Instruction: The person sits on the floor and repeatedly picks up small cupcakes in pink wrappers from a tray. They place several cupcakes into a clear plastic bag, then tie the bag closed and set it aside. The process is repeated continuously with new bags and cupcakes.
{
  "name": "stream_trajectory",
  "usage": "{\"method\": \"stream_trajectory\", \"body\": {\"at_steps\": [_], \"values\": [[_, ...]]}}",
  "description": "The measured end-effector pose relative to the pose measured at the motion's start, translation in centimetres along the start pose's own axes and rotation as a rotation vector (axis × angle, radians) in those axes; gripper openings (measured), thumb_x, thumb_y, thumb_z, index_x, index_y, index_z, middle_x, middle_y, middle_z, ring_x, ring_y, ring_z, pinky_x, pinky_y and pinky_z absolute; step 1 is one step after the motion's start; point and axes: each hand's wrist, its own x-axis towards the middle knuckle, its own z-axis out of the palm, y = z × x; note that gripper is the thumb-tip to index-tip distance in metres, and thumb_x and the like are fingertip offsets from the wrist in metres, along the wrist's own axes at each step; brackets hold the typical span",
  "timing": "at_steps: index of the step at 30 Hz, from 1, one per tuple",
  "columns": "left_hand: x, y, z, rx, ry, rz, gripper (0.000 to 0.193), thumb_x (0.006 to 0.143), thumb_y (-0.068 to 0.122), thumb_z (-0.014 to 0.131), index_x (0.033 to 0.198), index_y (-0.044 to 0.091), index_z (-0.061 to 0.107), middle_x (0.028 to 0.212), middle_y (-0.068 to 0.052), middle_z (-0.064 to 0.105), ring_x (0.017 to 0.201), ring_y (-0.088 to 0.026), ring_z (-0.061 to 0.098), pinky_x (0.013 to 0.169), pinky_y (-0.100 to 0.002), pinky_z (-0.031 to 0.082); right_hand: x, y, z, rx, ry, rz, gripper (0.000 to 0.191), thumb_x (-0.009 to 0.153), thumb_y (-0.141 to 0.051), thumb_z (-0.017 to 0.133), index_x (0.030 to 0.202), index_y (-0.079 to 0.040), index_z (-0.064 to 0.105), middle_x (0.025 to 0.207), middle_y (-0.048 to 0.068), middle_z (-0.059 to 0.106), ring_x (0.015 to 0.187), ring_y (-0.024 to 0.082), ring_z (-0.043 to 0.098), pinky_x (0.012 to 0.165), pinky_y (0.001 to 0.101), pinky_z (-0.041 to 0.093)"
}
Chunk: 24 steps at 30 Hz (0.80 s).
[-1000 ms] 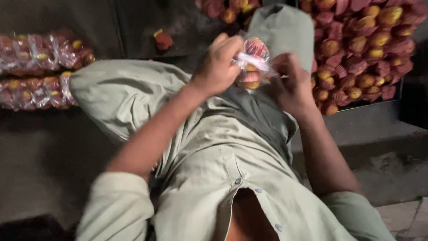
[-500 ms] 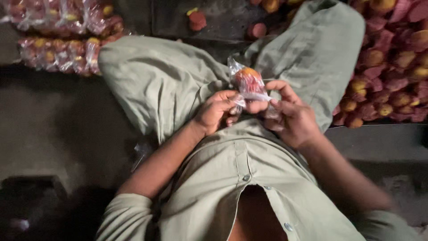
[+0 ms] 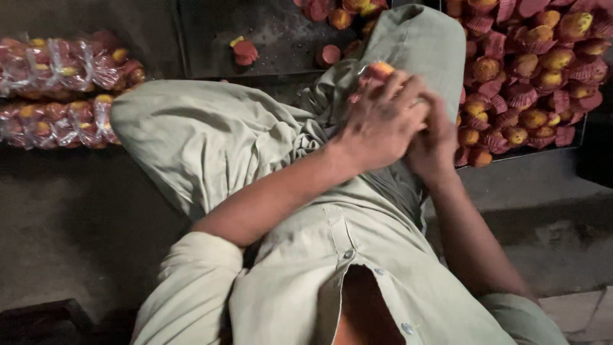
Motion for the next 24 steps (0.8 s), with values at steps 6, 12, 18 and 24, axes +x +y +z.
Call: {"method": "stream_trajectory", "body": {"at_steps": [6,12,18,24], "values": [[0.7,-3.4,2.1,0.083,0.082,0.097,0.074,0.093,0.049,0.07,0.154,0.019,0.04,0.158,-0.014,0.035,0.151,-0.037,0.03,0.124,-0.063,0.02,0.0,3.8,-2.0,0.671,0.336,0.364,0.027,0.102,0.005,0.07,0.121,-0.004,0.053,0.088,0.006,0.065,0.072,0.013,0.062,0.066,0.027,0.052],[-0.1,-5.2,3.9,0.072,0.071,0.073,0.087,0.093,0.055,0.072,0.163,0.027,0.028,0.168,-0.013,0.025,0.157,-0.036,0.023,0.127,-0.066,0.017,0.9,5.3,-1.3,0.255,0.371,0.239,0.017,0.104,0.003,0.077,0.103,0.001,0.061,0.085,0.007,0.064,0.069,0.016,0.059,0.064,0.0284,0.048],[-0.2,-6.0,3.3,0.18,0.104,0.116,0.088,0.093,0.05,0.075,0.164,0.032,0.028,0.169,-0.011,0.026,0.159,-0.033,0.02,0.128,-0.067,0.014,-0.6,2.8,-1.6,-0.01,-0.033,0.007,0.039,0.09,0.013,0.058,0.126,-0.001,0.062,0.125,0.014,0.051,0.111,0.023,0.057,0.092,0.0275,0.049],[-0.5,-6.6,2.5,0.074,0.042,0.106,0.077,0.083,0.043,0.076,0.152,0.029,0.047,0.159,-0.011,0.036,0.152,-0.037,0.025,0.12,-0.07,0.014,-0.1,2.8,-3.2,0.159,-0.369,0.134,0.052,0.076,0.016,0.055,0.125,-0.001,0.063,0.12,0.01,0.048,0.116,0.024,0.048,0.1,0.0274,0.04]]}}
